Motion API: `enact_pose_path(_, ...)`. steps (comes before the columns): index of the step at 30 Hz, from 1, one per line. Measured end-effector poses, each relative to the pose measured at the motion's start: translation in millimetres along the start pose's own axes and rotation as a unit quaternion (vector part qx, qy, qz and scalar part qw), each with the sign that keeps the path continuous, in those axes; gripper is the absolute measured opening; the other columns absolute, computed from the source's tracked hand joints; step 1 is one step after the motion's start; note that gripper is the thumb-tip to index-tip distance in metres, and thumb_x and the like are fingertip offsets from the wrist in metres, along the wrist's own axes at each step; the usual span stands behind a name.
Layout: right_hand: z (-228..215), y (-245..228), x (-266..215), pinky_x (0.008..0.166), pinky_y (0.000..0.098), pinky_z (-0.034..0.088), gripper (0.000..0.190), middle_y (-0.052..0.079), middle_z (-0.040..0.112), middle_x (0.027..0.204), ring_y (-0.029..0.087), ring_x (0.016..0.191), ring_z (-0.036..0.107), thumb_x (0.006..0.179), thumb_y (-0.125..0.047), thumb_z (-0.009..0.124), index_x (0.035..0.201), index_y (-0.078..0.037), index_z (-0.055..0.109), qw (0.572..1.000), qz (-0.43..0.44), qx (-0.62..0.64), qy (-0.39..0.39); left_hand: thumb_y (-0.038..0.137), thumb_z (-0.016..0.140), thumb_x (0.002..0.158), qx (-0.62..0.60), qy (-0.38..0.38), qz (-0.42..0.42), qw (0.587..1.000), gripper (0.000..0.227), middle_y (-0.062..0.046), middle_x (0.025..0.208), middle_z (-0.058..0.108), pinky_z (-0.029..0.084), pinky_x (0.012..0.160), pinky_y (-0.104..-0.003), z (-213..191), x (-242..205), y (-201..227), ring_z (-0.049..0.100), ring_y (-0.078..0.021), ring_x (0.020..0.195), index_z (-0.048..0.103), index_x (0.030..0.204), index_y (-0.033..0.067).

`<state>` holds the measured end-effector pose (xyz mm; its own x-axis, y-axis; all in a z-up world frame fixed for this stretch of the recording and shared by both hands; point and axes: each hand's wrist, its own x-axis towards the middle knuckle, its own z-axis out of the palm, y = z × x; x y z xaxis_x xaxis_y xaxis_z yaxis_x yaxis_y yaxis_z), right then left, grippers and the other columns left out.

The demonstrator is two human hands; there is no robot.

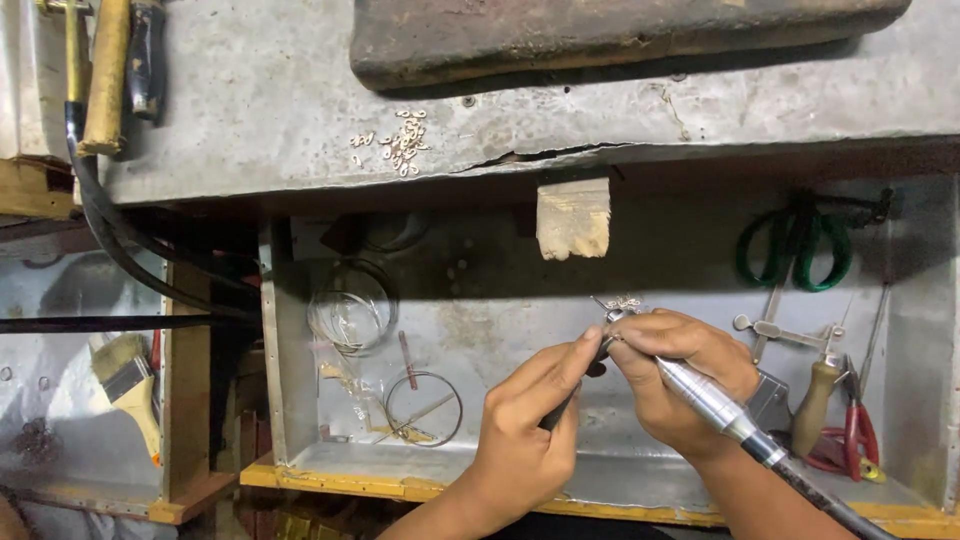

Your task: Using a rotary tool to sand and polish small metal jewelry components on a wooden bench pin.

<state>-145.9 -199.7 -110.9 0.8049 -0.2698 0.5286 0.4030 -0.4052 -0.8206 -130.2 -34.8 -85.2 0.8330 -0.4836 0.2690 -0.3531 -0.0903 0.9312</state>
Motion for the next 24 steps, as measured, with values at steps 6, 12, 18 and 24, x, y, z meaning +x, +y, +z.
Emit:
enact_pose_path(6,-4,4,3,0.073,0.0350,0.065,0.010,0.015,0.076,0.088,0.027,0.079,0.079,0.087,-0.001,0.075,0.089,-0.003,0.065,1.000,-0.023,-0.008,-0.014,-0.024,0.048,0.088,0.090,-0.013,0.069,0.993,0.071,-0.016,0.126,0.070,0.058,0.087,-0.035,-8,3,-8,0.068,-0.0288,0.098,0.048,0.150,0.0107)
enact_pose_path(12,-3,6,4,0.073,0.0337,0.067,0.011,0.015,0.075,0.087,0.028,0.078,0.079,0.086,0.000,0.076,0.092,0.000,0.066,1.000,-0.020,0.008,-0.018,-0.014,0.054,0.094,0.087,-0.034,0.070,0.993,0.061,-0.010,0.097,0.060,0.054,0.077,-0.033,-15,9,-5,0.058,-0.0234,0.082,0.050,0.151,0.0100)
enact_pose_path(18,-18,12,2,0.084,0.0367,0.059,0.021,0.034,0.066,0.108,0.035,0.094,0.072,0.095,-0.015,0.068,0.104,0.002,0.059,0.988,-0.080,-0.109,0.079,-0.002,0.061,0.107,0.154,-0.018,0.080,0.985,0.057,0.001,0.085,0.054,0.041,0.063,-0.023,-39,25,-30,0.048,-0.0118,0.077,0.040,0.158,0.0128)
enact_pose_path(24,-19,-18,35,0.078,0.0314,0.061,0.044,0.032,0.070,0.105,0.031,0.093,0.076,0.082,-0.001,0.095,0.104,-0.002,0.057,0.982,-0.102,-0.156,-0.008,-0.004,0.057,0.110,0.246,-0.026,0.116,0.962,0.045,-0.002,0.084,0.044,0.045,0.070,-0.031,-68,65,-16,0.044,-0.0181,0.073,0.048,0.154,0.0077)
